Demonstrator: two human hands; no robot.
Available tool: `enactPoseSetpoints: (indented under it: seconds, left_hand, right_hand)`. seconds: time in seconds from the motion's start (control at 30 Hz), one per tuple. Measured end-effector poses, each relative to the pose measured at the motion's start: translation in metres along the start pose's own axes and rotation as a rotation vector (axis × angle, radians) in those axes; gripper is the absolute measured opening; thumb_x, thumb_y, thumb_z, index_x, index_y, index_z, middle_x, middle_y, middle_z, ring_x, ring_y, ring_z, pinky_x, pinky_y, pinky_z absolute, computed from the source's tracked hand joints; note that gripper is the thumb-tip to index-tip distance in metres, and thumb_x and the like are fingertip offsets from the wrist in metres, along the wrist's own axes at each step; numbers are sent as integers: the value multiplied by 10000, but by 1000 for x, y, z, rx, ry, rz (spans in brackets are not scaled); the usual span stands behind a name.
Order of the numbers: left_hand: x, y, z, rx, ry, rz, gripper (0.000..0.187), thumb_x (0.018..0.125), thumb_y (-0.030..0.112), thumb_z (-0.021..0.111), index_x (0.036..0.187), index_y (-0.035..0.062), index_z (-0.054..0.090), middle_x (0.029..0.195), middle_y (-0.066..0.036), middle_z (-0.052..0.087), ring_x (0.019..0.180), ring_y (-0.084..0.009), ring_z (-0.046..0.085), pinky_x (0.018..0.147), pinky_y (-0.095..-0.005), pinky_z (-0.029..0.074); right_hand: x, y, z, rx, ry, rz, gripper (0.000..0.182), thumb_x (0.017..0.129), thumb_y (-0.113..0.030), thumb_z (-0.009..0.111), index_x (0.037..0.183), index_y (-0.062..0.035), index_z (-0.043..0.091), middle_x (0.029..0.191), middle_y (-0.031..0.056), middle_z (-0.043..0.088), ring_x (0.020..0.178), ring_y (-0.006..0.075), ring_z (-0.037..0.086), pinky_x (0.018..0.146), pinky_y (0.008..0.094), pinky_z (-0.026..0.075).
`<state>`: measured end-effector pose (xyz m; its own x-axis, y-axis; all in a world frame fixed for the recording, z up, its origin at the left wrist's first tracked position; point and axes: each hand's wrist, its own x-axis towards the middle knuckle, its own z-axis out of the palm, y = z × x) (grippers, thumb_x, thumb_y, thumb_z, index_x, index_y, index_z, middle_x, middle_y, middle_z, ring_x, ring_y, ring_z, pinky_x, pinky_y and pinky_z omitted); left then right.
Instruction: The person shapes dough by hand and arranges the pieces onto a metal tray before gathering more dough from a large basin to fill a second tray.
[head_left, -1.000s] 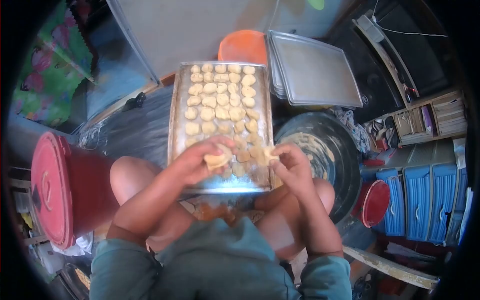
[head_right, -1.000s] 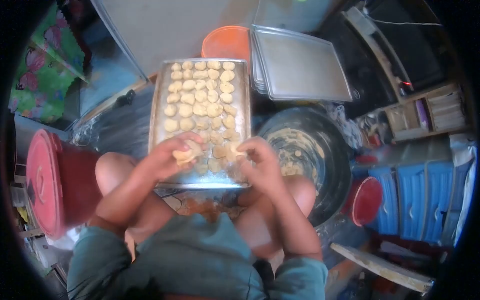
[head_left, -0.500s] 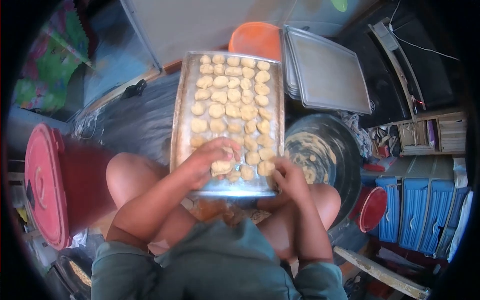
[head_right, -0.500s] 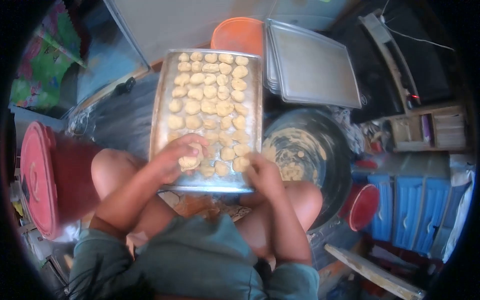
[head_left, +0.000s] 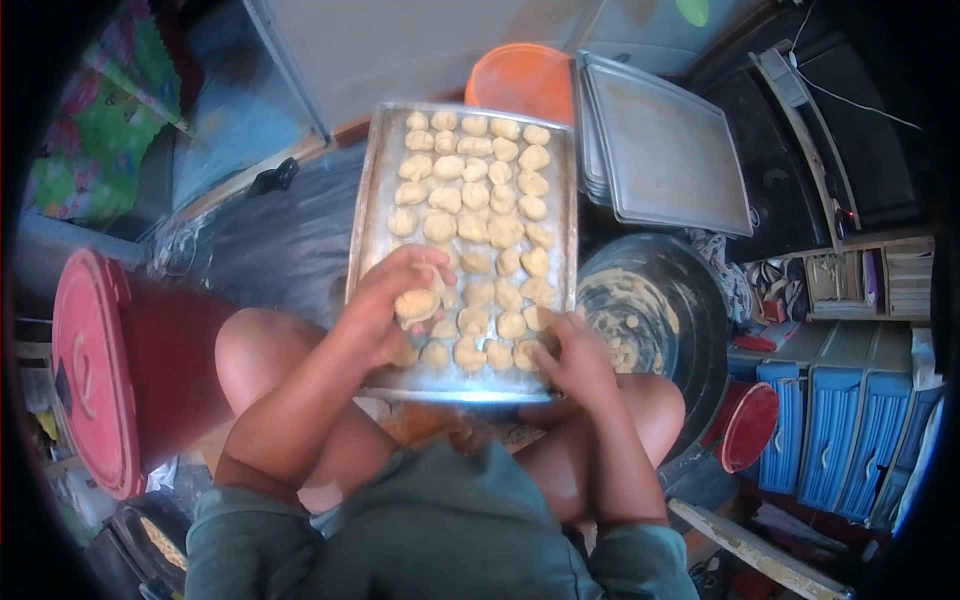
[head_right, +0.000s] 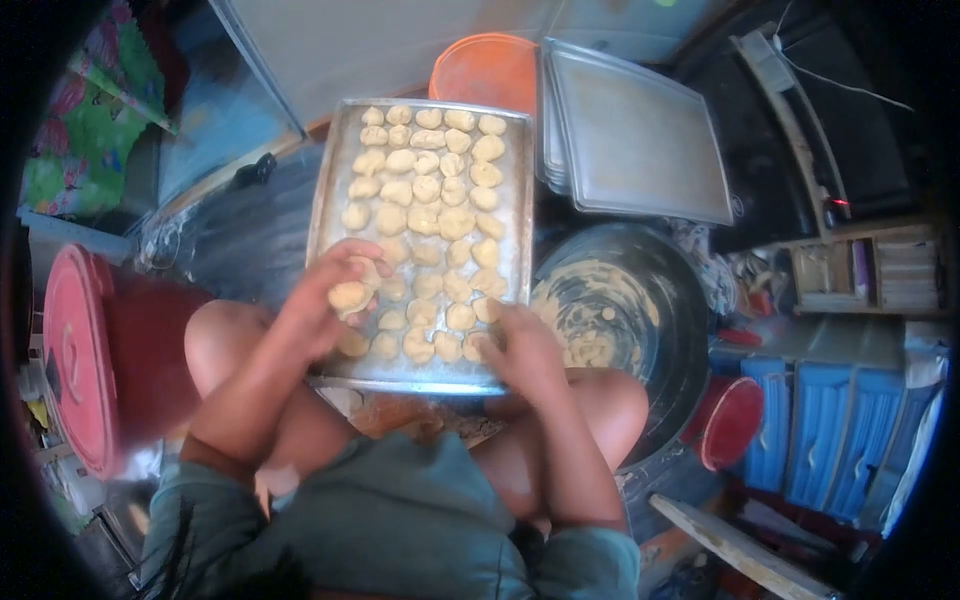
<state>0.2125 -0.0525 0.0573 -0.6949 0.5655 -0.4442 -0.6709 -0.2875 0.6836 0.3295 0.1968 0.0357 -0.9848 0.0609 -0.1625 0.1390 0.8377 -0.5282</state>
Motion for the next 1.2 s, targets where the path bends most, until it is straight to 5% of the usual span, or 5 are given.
enactPoseSetpoints:
  seconds: [0.13,0.3,0.5,1.0,1.2]
  left_hand:
    - [1,2,-2,-32,-11,22,227,873,152,518,1084,70,535,987,-84,580,707,-164,568,473,-221,390]
    - [2,11,6,16,28,66,225,873,166,529,1077,71,532,988,-76,580,731,-165,568,498,-229,400]
    - [12,16,-5,51,30,109,268,849,233,571,1080,99,547,997,-61,570,736,-162,529,536,-246,375]
    - [17,23,-6,-28,41,135,206,878,208,542,1055,105,553,1000,-45,575,750,-165,539,528,-256,366]
    - [22,28,-10,-83,77,214,203,875,193,542,1052,92,553,981,-38,577,740,-153,544,517,-258,367]
  right_hand:
    - [5,-1,2,168,-88,164,463,794,-220,673,1208,-48,556,1096,181,593,942,351,596,816,407,483]
    - [38,5,-16,70,164,-56,488,823,-163,644,1280,-94,489,969,174,584,820,325,588,761,393,480]
    - [91,24,-15,-10,-25,-191,359,833,-158,623,1176,-71,563,957,176,585,813,312,589,743,374,476]
    - [204,14,-32,34,256,-95,318,803,-181,661,1091,-52,616,708,114,569,670,246,573,656,351,468]
    - [208,0,-32,113,216,-102,323,808,-168,656,1105,-51,605,793,131,575,721,253,571,695,358,476]
